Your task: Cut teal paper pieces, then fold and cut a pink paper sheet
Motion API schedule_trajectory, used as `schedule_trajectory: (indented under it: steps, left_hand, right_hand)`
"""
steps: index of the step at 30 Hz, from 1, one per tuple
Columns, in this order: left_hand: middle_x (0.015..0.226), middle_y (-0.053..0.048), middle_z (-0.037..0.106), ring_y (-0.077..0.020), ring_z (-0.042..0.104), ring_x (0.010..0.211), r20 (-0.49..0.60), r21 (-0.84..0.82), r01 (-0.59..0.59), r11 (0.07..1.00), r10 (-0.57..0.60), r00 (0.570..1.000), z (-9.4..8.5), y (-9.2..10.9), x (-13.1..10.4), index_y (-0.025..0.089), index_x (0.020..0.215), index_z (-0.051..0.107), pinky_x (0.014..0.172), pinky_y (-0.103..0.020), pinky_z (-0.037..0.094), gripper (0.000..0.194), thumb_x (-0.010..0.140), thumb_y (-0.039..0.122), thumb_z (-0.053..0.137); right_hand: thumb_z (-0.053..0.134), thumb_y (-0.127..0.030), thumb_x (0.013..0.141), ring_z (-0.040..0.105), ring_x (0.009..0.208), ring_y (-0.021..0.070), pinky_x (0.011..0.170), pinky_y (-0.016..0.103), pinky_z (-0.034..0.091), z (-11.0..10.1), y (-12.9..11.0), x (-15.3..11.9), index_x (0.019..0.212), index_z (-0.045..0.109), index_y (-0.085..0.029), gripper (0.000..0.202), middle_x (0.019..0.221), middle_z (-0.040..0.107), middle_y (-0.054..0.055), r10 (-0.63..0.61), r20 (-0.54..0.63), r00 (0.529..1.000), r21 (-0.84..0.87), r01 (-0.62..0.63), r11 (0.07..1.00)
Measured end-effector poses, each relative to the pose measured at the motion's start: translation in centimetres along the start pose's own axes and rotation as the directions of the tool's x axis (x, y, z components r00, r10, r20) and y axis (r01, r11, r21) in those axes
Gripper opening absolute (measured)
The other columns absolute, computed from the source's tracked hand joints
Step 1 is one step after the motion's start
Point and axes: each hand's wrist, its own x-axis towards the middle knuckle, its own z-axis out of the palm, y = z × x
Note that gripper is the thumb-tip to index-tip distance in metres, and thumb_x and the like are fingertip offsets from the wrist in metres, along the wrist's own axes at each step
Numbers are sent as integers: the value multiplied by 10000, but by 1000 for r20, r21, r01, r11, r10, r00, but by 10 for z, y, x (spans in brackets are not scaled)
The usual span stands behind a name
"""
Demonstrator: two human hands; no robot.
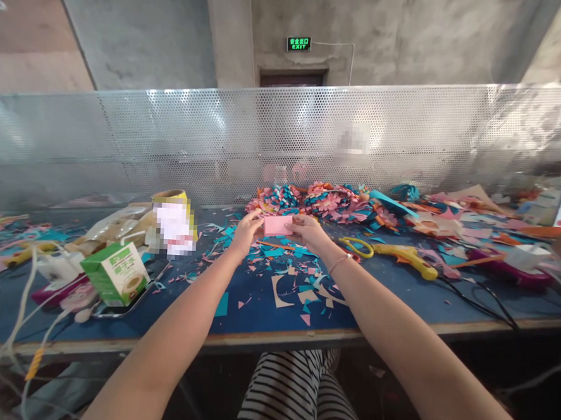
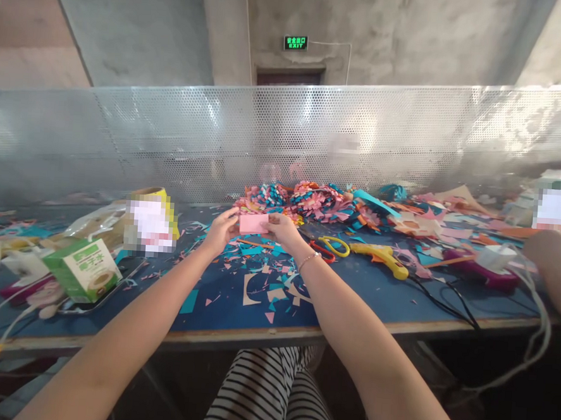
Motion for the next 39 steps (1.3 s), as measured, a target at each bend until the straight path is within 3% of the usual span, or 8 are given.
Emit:
schedule_trajectory:
  steps: [4,11,17,23,26,31,36,39]
  left_hand:
    - [824,-74,676,-193,647,673,102,134,52,990,-66,993,4,2,-6,142,1000,580,673,-337,521,415,611,182,720]
    - [701,-39,651,-157,617,560,86,86,70,994,-78,993,3,0,-7,156,871,528,616,-315,514,323,609,162,717]
    - [676,8,612,-158,611,603,125,295,-89,951,53,991,3,3,-7,165,790,532,617,-305,502,310,546,68,696]
    - [687,11,615,-167,622,652,175,368,-147,918,86,981,2,1,-6,173,799,534,614,-280,491,291,564,36,636]
    - [678,4,632,-170,628,644,161,303,-88,949,40,986,4,3,-7,169,900,529,609,-285,495,379,568,27,641]
    - [691,-34,658,-141,607,581,95,125,24,992,-36,995,7,2,-6,132,902,573,635,-292,497,326,599,124,693]
    - [694,-29,651,-95,560,561,20,-69,-1,998,2,1000,9,-4,-2,118,785,623,627,-242,472,209,599,180,695]
    - [666,-16,643,-86,539,540,30,-56,-29,998,31,999,7,-3,-2,119,784,635,596,-228,457,212,597,198,693]
  right_hand:
    - [706,-127,644,607,599,94,539,191,533,2,2,-1,838,599,-155,224,712,643,2,-40,34,999,-61,42,997]
    - [711,-135,599,614,649,104,562,195,523,6,1,-2,891,610,-161,311,782,667,14,-82,68,994,-166,92,982]
    - [687,-88,542,593,662,124,588,216,493,-2,11,4,873,648,-145,338,729,655,0,-142,143,980,-370,185,910]
    - [636,-279,675,554,612,115,566,197,430,-11,13,11,774,700,-159,168,652,636,-15,-300,195,934,-548,357,757]
    - [662,-293,658,570,623,123,577,206,454,-11,10,13,726,702,-166,149,646,637,-13,-277,183,943,-498,332,801]
    - [741,-287,590,616,625,151,604,262,521,-5,3,8,676,664,-159,173,582,626,-12,-88,68,994,-225,101,969]
    - [735,-270,629,627,616,145,650,281,538,3,1,0,703,635,-144,178,604,637,13,-23,25,999,-56,24,998]
    - [700,-299,666,610,596,132,634,273,524,3,2,-1,719,620,-145,181,621,633,21,-4,47,999,-69,8,998]
